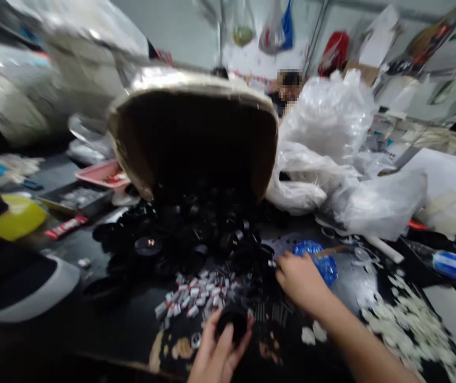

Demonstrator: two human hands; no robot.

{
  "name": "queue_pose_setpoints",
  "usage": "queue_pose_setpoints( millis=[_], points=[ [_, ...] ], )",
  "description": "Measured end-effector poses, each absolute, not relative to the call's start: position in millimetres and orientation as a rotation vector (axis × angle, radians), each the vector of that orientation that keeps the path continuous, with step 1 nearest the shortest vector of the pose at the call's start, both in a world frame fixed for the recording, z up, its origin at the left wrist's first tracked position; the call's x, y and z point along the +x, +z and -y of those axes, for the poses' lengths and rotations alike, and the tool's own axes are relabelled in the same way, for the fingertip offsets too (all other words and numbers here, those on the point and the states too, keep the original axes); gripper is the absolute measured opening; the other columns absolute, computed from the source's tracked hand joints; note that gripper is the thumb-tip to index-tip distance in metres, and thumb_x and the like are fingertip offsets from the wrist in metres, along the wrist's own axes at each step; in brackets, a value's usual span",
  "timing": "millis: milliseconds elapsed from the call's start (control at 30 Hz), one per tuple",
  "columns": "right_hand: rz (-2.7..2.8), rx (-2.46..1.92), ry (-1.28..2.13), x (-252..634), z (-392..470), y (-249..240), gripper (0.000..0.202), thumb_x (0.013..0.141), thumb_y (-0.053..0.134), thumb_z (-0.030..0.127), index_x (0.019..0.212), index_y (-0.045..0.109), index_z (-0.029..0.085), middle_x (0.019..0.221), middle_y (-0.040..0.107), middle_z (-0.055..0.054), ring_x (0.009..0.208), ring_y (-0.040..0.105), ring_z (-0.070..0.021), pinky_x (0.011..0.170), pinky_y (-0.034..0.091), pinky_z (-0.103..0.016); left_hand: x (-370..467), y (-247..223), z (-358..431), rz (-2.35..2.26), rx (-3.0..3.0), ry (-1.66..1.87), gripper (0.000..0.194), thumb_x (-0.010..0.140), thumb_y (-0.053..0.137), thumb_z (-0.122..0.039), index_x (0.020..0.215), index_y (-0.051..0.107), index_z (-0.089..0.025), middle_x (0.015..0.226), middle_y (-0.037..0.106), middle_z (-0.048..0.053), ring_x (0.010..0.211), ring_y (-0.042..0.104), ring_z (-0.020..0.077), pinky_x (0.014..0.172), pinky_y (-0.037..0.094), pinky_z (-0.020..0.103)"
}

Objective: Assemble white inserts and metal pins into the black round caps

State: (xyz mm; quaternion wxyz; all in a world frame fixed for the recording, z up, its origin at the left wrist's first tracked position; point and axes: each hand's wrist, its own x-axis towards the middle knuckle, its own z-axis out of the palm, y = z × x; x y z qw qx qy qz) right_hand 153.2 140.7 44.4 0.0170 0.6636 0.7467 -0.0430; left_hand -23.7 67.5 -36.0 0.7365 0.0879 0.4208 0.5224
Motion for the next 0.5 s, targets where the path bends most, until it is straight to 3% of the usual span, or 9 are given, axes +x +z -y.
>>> queue_pose_setpoints(
  millis=[133, 267, 500],
  points=[
    [-2.353, 1.960, -0.137, 155.9, -169.8, 36.5, 0.025, 0.092, 0.044, 0.018, 0.098, 0.068, 0.015, 0.100, 0.068, -0.012, 0.091, 0.063, -0.0250, 0.083, 0.035, -0.038, -26.5, -16.1, -64.1, -0.973, 0.327, 1.118, 0.053, 0.079, 0.072, -0.041, 0.123, 0.049, -0.022, 0.114, 0.070, 0.010, 0.110, 0.065, 0.0264, 0.101, 0.047, 0.038],
    [-2.437, 1.860, -0.143, 145.5, -181.3, 27.2, 0.028, 0.091, 0.044, 0.016, 0.109, 0.065, 0.017, 0.103, 0.067, -0.010, 0.091, 0.063, -0.0232, 0.081, 0.036, -0.036, -24.6, -22.4, -66.0, -0.953, 0.356, 1.093, 0.047, 0.081, 0.070, -0.038, 0.120, 0.052, -0.019, 0.111, 0.070, 0.009, 0.106, 0.066, 0.0254, 0.100, 0.049, 0.038],
    [-2.586, 1.680, -0.251, 125.2, -178.2, 28.3, 0.028, 0.089, 0.045, 0.013, 0.106, 0.066, 0.016, 0.107, 0.066, -0.010, 0.092, 0.063, -0.0233, 0.083, 0.038, -0.039, -21.2, -29.9, -77.2, -0.865, 0.368, 1.172, 0.027, 0.086, 0.066, -0.031, 0.109, 0.059, -0.019, 0.106, 0.071, 0.007, 0.101, 0.067, 0.0219, 0.096, 0.050, 0.036]
  ],
)
